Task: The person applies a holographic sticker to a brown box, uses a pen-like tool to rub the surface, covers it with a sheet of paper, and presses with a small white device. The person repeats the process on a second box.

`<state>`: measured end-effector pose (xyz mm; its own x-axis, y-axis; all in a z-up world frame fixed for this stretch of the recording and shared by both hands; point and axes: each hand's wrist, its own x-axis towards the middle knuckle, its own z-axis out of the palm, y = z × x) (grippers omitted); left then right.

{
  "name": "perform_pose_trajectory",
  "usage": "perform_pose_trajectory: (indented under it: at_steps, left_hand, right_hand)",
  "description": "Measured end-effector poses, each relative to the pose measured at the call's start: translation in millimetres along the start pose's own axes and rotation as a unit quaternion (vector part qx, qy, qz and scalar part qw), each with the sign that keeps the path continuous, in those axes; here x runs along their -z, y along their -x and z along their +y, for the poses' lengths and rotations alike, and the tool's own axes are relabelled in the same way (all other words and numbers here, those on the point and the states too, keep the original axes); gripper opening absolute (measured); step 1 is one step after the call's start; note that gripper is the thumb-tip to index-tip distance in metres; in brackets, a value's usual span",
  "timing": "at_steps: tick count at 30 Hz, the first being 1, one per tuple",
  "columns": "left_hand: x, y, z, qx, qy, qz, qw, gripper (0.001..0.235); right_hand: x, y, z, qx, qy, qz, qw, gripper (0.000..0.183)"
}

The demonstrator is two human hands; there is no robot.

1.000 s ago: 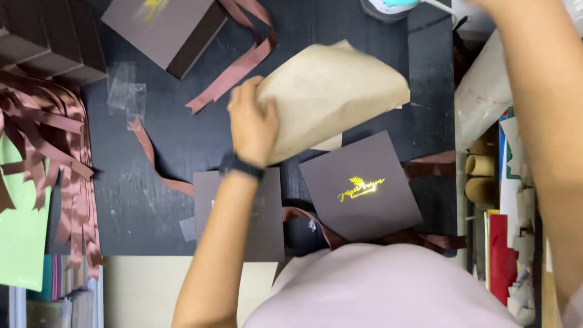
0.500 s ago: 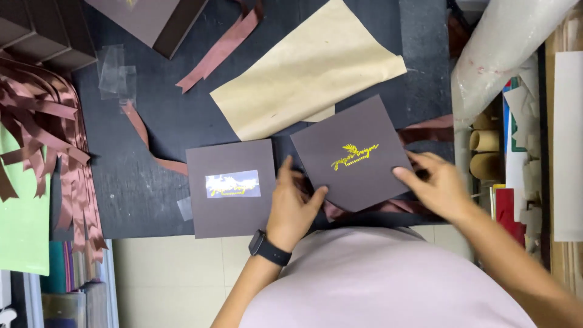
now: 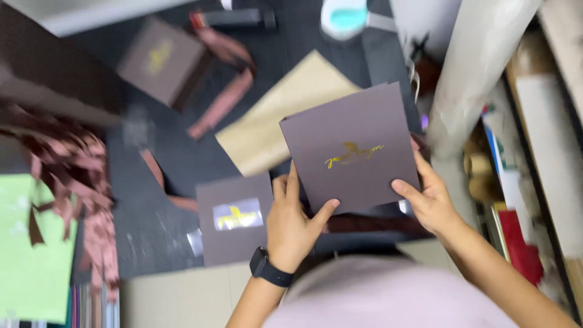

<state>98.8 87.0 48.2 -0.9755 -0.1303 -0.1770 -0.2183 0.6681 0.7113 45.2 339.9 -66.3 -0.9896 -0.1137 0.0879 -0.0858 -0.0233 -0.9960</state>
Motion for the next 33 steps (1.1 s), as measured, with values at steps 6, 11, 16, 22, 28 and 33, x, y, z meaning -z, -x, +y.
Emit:
perform_pose_trajectory:
  at_steps: [6, 11, 16, 22, 28, 33]
  left_hand:
    - [11, -62, 4, -0.238, -0.235, 0.254, 0.908, 0.093]
    - [12, -104, 7, -0.238, -0.281, 0.308, 0.877, 0.102]
    - [-2, -117, 13, -0.273, -0.242, 0.312, 0.877, 0.084]
    - [-6, -107, -4, -0.567, -0.116, 0.19, 0.793, 0.049]
    - [31, -85, -7, -0.365, -0.039, 0.518, 0.772, 0.049]
    - [54, -90, -10, -0.171, 0.177, 0.466, 0.85, 0.119]
  right_hand:
    - [-53, -84, -45, 0.108, -0.14, -0.002, 0.984, 0.082]
    - [-87, -119, -34, 0.129, -0.159, -0.008, 0.979, 0.088]
    - [-116, -127, -52, 0.119, -0.135, -0.006, 0.984, 0.087]
    - [-113, -149, -54, 0.131, -0.165, 0.012, 0.977, 0.074]
    - [-102, -142, -59, 0.114, -0.189, -0.026, 0.975, 0.072]
    - [-114, -121, -67, 0.107, -0.211, -0.066, 0.969, 0.084]
